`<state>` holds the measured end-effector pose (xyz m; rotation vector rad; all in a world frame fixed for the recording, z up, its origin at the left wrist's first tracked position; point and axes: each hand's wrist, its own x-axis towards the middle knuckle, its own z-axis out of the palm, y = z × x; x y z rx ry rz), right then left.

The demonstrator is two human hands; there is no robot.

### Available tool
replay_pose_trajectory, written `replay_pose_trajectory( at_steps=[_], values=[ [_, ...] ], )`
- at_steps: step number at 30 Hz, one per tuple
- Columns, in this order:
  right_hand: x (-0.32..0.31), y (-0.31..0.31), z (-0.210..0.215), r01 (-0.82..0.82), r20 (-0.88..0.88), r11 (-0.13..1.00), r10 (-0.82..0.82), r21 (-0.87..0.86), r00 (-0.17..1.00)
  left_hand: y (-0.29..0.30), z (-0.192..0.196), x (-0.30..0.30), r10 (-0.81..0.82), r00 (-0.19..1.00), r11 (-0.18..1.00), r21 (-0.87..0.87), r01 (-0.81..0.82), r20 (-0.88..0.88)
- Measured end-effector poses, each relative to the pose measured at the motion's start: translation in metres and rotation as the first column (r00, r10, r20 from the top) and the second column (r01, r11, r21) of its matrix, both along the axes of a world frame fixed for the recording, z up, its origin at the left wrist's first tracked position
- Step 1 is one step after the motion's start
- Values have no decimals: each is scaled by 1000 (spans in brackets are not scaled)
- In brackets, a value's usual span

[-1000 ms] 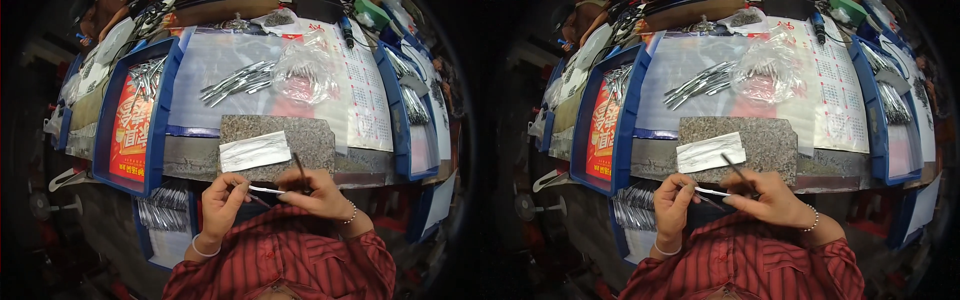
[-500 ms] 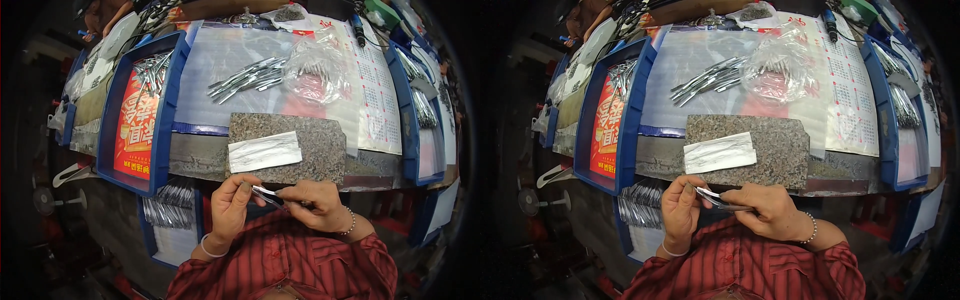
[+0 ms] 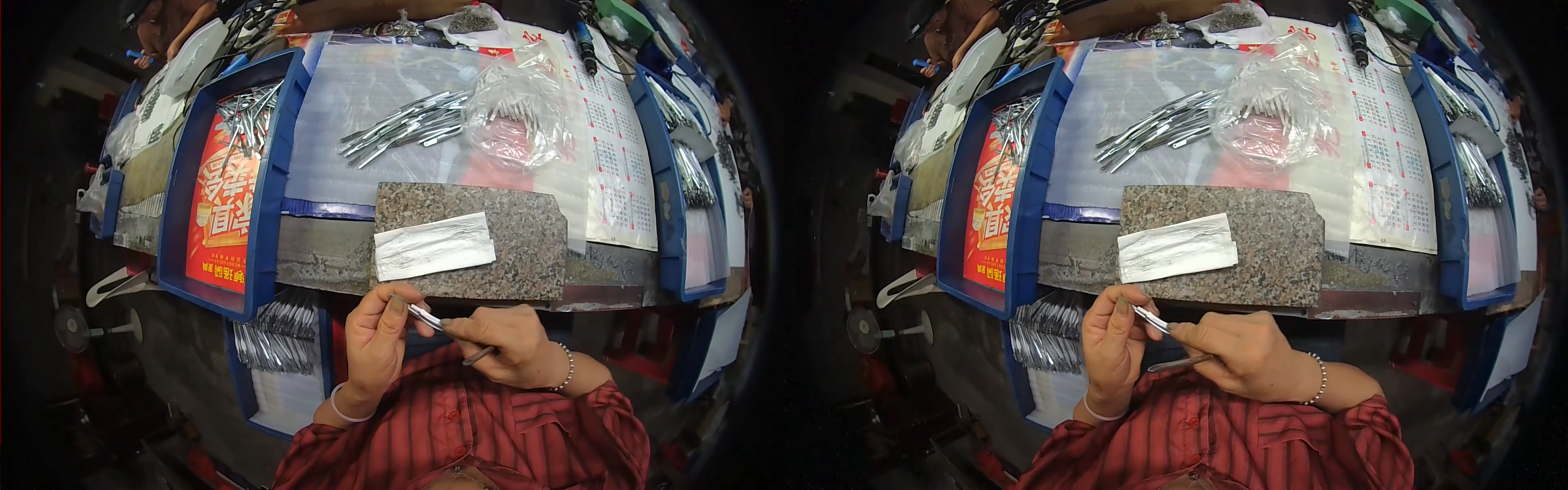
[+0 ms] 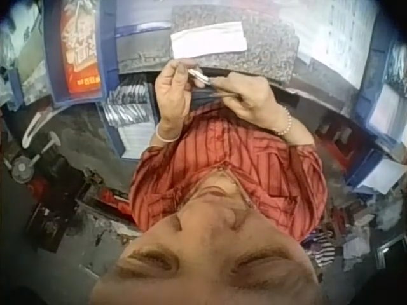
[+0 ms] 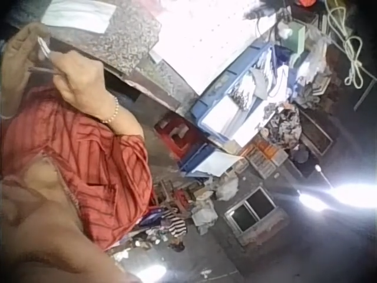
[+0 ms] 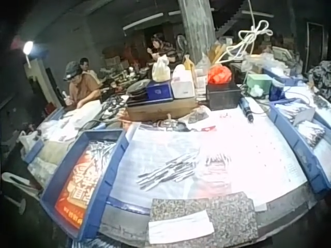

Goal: Polishing or deburring small metal rods on a cloth/paper placed over a stone block.

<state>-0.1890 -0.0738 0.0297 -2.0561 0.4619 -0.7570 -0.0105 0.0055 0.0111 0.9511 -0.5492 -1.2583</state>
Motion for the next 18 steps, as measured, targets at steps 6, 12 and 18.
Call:
replay_pose_trajectory(
  at_steps=[6,12,18],
  values=[
    [5,19,-16,78,62,993,-73,-92,995,6,3,2,-31,994,999,18,30,100],
    [0,11,-13,49,5,978,-49,-205,999,6,-1,6,-75,997,997,1,75,17],
    [-15,-16,8,-20,-58,950,1,-312,998,-3,12,32,-289,810,947,31,319,509]
  ],
)
